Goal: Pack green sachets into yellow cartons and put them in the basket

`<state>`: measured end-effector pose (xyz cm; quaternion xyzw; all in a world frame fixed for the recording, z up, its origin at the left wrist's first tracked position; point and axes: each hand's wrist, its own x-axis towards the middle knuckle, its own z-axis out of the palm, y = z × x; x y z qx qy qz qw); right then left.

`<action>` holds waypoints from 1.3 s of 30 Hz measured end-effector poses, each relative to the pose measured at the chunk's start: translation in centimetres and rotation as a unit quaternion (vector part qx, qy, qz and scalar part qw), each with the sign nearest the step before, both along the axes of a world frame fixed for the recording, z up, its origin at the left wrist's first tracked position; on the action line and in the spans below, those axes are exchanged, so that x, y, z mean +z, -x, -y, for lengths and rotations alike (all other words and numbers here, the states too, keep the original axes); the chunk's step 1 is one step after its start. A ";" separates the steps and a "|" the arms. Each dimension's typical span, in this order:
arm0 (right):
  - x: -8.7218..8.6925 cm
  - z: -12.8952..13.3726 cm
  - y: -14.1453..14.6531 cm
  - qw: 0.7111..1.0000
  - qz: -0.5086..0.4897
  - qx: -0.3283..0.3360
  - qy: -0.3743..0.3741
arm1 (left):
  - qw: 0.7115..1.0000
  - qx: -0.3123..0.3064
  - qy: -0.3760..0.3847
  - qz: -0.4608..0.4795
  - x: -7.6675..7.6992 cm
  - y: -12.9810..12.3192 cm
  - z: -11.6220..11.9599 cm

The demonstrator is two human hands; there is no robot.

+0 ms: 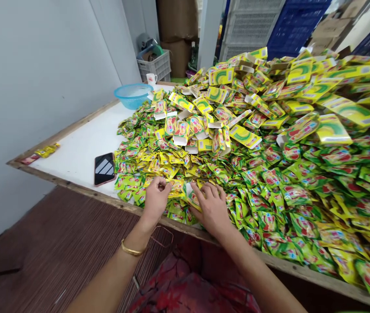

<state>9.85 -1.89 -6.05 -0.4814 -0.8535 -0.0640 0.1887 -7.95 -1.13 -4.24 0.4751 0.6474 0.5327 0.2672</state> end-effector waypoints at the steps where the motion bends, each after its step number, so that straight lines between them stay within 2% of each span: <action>1: -0.3 0.2 0.0 1.000 -0.022 0.012 -0.007 | 1.000 0.008 -0.004 -0.003 0.1 0.0 0.0; 5: -1.2 0.6 0.1 0.996 -0.086 0.037 -0.009 | 1.000 0.013 -0.025 -0.012 0.5 -0.8 0.0; 10: -1.1 0.5 0.3 0.996 -0.080 0.035 -0.036 | 0.996 0.017 -0.048 -0.067 0.2 -1.6 -0.1; 15: -1.0 0.7 0.3 0.994 -0.096 0.036 -0.020 | 0.993 0.028 -0.077 -0.086 -0.3 -1.2 -0.7; 21: -1.3 0.9 0.1 0.991 -0.127 0.043 -0.010 | 0.978 -0.002 -0.115 -0.172 0.1 -1.6 -0.4; 26: -1.3 0.8 0.2 0.993 -0.107 0.039 -0.025 | 0.963 -0.022 -0.147 -0.223 0.1 -2.3 0.0; 32: -1.4 0.6 0.1 0.993 -0.106 0.036 -0.032 | 0.981 -0.050 -0.085 -0.167 0.2 -2.4 -0.1; 39: -1.6 0.5 0.0 0.992 -0.121 0.040 -0.022 | 0.976 -0.143 -0.005 -0.167 2.2 -2.4 -0.1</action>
